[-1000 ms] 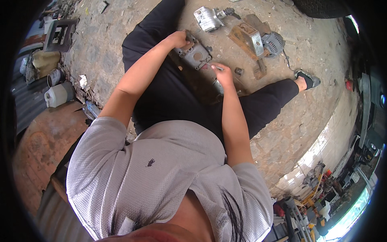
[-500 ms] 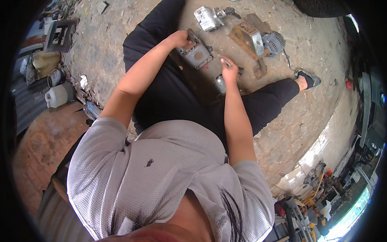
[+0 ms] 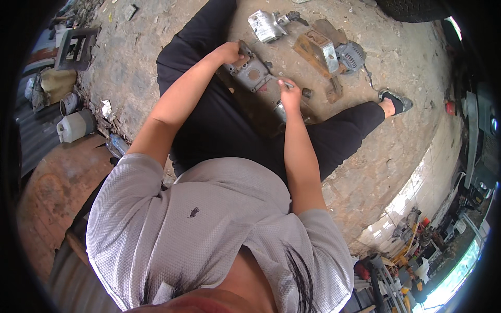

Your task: The person sits on the floor and uses a screwdriver to loosen and remove screws from a metallic mechanical part. They repeatedly adjust the part, remove screws, and place them on the floor nearby.

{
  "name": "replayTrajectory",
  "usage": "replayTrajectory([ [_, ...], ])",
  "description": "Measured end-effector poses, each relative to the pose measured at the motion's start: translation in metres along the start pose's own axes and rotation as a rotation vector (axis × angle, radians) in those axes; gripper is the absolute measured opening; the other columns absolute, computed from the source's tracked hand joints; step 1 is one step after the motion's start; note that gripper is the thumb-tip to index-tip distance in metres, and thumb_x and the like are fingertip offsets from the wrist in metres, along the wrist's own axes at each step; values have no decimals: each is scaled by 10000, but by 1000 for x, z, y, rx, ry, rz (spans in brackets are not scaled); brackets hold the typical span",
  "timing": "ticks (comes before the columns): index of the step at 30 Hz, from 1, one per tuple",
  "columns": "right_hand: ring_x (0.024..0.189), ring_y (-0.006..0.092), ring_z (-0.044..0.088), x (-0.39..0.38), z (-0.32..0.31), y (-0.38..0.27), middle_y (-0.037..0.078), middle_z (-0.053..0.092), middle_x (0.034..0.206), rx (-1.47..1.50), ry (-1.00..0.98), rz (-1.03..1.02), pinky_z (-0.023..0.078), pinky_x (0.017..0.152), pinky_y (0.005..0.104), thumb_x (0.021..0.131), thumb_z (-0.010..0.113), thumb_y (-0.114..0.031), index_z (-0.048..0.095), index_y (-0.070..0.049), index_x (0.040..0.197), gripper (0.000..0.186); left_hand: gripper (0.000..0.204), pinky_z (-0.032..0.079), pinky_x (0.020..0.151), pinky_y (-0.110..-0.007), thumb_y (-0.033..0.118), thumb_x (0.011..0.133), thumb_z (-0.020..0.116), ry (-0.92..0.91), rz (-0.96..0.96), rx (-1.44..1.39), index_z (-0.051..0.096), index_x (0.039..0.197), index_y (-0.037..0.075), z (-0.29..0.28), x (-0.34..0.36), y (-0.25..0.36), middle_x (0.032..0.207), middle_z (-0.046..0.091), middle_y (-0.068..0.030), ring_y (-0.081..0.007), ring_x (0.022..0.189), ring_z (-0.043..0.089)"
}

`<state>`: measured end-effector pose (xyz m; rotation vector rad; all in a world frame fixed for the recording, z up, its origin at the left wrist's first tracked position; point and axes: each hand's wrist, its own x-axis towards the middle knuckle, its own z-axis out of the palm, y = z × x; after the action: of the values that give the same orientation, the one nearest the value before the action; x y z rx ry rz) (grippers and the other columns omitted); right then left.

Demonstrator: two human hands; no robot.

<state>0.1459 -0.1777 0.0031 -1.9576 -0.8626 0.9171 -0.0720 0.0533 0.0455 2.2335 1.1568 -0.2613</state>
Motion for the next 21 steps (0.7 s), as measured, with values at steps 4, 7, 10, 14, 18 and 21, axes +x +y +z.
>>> replayTrajectory([
  [4,916,133,644,9,-13,-3,59,777,1035,51,95,-70,507,889,281,990,718,-194,773,-31,1102,206,634,521,981,-461,361,910,738,-70,29,-11,567,1282,-124,-3,0,0,1168,700,-285,-407,1154,664],
  [7,875,118,625,-3,-15,-7,54,775,1023,154,-90,-97,510,856,276,994,716,-211,774,-37,1108,216,631,512,975,-474,324,927,726,-59,14,12,514,1334,-109,-1,-3,-1,1178,686,-306,-429,1162,649],
  [10,808,93,589,-5,-6,-6,43,774,1003,118,-271,-79,498,785,262,989,722,-224,777,-56,1123,222,641,510,981,-475,322,925,730,-50,8,25,509,1334,-119,-1,-2,-2,1188,680,-312,-427,1170,646],
  [14,891,122,645,4,-4,-4,48,777,1019,-100,100,-84,508,832,270,984,727,-192,775,-54,1121,200,644,507,990,-474,313,925,728,-53,6,7,503,1345,-120,-2,-2,-1,1195,675,-319,-428,1180,642],
  [18,969,142,668,17,-22,2,66,772,1042,110,147,-136,504,901,275,998,712,-194,775,-53,1106,188,641,509,987,-474,309,924,728,-59,12,-1,503,1345,-119,-2,-1,0,1186,677,-321,-430,1174,645],
  [21,933,134,654,1,-19,-14,67,762,1021,70,-157,-29,507,872,274,980,733,-216,778,-58,1097,201,642,511,983,-473,310,920,732,-49,-7,-2,506,1342,-118,1,-2,-4,1167,683,-321,-430,1164,650],
])
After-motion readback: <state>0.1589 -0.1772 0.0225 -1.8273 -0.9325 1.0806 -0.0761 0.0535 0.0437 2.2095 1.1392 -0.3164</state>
